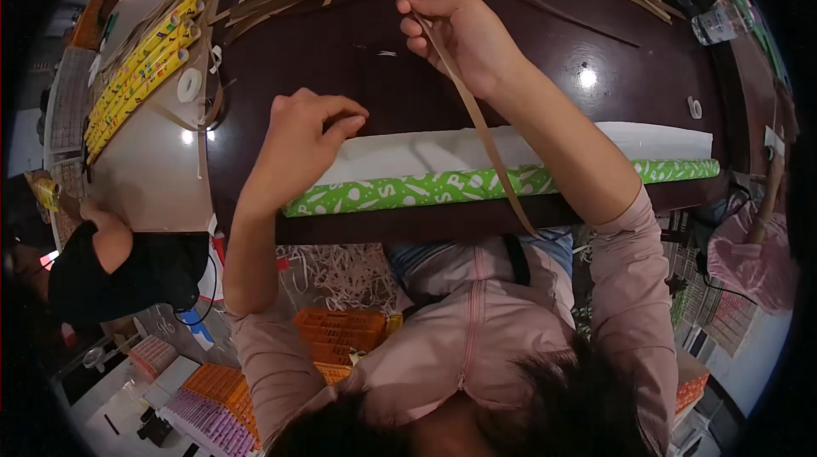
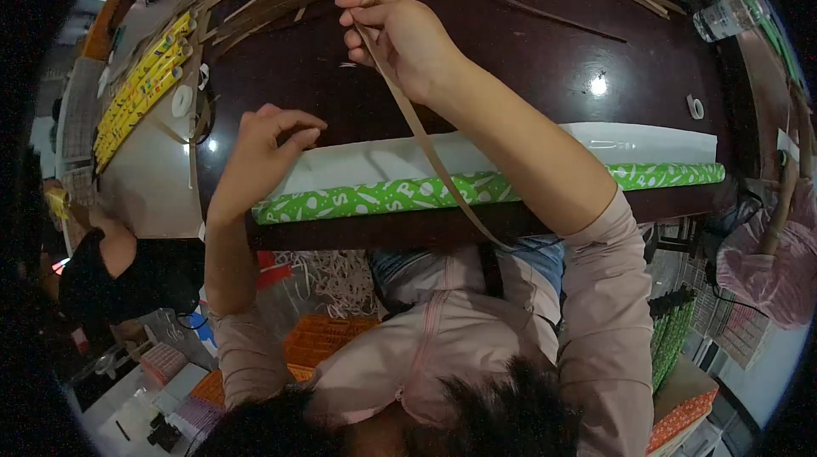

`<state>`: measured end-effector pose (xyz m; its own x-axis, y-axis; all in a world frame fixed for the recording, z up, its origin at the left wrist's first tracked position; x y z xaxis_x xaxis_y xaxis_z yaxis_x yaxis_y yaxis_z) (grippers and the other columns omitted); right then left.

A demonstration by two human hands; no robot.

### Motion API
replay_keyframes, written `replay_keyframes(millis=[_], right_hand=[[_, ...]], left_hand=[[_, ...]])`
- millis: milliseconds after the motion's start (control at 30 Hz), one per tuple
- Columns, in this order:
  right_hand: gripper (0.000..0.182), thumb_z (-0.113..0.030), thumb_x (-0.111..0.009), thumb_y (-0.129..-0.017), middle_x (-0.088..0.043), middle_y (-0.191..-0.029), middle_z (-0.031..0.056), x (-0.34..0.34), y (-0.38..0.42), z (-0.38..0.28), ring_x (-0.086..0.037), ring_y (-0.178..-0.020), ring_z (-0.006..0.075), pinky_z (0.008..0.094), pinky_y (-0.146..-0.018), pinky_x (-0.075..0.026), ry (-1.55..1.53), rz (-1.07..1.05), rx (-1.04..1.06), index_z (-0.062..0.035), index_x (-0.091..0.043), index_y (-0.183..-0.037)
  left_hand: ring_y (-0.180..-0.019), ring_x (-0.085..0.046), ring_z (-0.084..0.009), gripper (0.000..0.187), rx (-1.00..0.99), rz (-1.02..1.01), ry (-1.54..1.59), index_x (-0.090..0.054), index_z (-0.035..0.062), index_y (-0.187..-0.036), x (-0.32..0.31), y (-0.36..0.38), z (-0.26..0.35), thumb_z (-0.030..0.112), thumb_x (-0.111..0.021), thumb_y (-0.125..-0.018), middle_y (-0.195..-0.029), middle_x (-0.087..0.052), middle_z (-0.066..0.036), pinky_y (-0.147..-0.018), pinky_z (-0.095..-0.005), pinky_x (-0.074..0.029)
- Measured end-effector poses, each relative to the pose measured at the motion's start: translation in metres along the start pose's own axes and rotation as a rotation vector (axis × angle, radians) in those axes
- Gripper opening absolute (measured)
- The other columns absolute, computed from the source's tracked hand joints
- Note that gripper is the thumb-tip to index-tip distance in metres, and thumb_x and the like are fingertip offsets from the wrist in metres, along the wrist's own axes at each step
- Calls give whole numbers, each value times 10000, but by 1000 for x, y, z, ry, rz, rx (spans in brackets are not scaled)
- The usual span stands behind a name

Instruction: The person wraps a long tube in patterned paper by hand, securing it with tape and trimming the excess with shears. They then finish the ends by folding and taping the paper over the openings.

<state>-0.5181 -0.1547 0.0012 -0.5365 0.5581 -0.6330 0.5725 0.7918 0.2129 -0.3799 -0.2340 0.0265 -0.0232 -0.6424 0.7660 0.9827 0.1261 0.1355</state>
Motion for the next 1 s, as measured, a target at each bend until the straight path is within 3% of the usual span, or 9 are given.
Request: replay_keyframes(millis=[67, 100, 200, 433, 633, 700, 800, 933, 1000], right_hand=[[189, -48, -461, -970, -598, -871, 23, 1, -1, 0, -583, -715, 122, 266, -671, -515, -10, -3, 4, -36, -588, -1108], [188, -46, -461, -969, -599, -877, 24, 0, -1, -1, -585, -715, 122, 268, -666, -516, -34, -14, 10, -36, -588, -1107], [187, -42, -460, -967, -600, -884, 28, -1, 0, -3, -583, -713, 124, 270, -660, -514, -68, -17, 24, -35, -588, -1104], [186, -36, -461, -963, -599, -888, 39, -2, 4, -12, -567, -721, 141, 278, -658, -495, -83, 3, 63, -22, -577, -1108], [196, -41, -471, -964, -601, -906, 41, -3, 3, -12, -553, -722, 141, 261, -656, -451, -97, -41, 77, -12, -567, -1133], [183, -44, -464, -972, -595, -906, 40, -4, 8, -13, -543, -718, 130, 260, -641, -439, -49, 10, 53, -17, -569, -1120], [170, -52, -453, -987, -586, -906, 35, 5, 0, -11, -521, -675, 117, 256, -571, -405, -109, -36, 63, -25, -555, -1120], [174, -47, -464, -982, -588, -910, 39, 14, 6, -28, -509, -642, 120, 246, -555, -395, -60, 33, 112, -24, -554, -1128], [176, -34, -493, -962, -608, -927, 40, 11, 9, -59, -466, -541, 84, 214, -485, -334, 279, 108, 126, -21, -583, -1112]], left_hand=[[-996, -576, -231, 208, -114, 191, -202, -709, 57, -1024, 5, 2, 33, 191, -681, -867, -920, -685, -77, -865, -353, -390], [-996, -576, -231, 208, -115, 188, -200, -709, 57, -1024, -4, 0, 42, 191, -681, -867, -920, -685, -77, -865, -353, -390], [-912, -565, -241, 271, -382, 174, -86, -710, 48, -1019, -32, -1, 83, 215, -738, -807, -971, -682, -62, -857, -354, -374], [-920, -560, -235, 186, -307, -3, -151, -741, 66, -937, -61, -20, 81, 161, -727, -778, -947, -680, -74, -849, -369, -373], [-913, -577, -253, 143, -145, -113, 155, -742, 42, -894, -65, -35, 64, 131, -703, -789, -790, -670, -107, -840, -381, -382], [-954, -568, -275, 235, -214, -41, -287, -719, 24, -975, -56, -22, 83, 164, -718, -787, -908, -669, -123, -846, -390, -394], [-1053, -531, -311, 480, -485, 343, -315, -614, 18, -1185, -31, 37, 119, 254, -740, -785, -1161, -567, -134, -868, -410, -429], [-1031, -524, -296, 516, -449, 175, -277, -566, 7, -1278, -68, 68, 91, 186, -699, -814, -1136, -578, -132, -900, -410, -472], [-1015, -526, -291, 511, -487, 196, -332, -558, 7, -1292, -75, 71, 89, 147, -677, -815, -1128, -577, -131, -876, -399, -483]])
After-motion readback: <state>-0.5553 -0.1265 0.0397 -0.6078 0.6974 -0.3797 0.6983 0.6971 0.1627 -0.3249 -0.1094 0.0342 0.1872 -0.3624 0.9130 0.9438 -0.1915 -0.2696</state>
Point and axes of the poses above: each hand's wrist, its own y-axis away from the middle knuckle, its own x-axis out of the back of the hand, z = x × y, the point moved 10 cm from there along -y, towards the middle knuckle
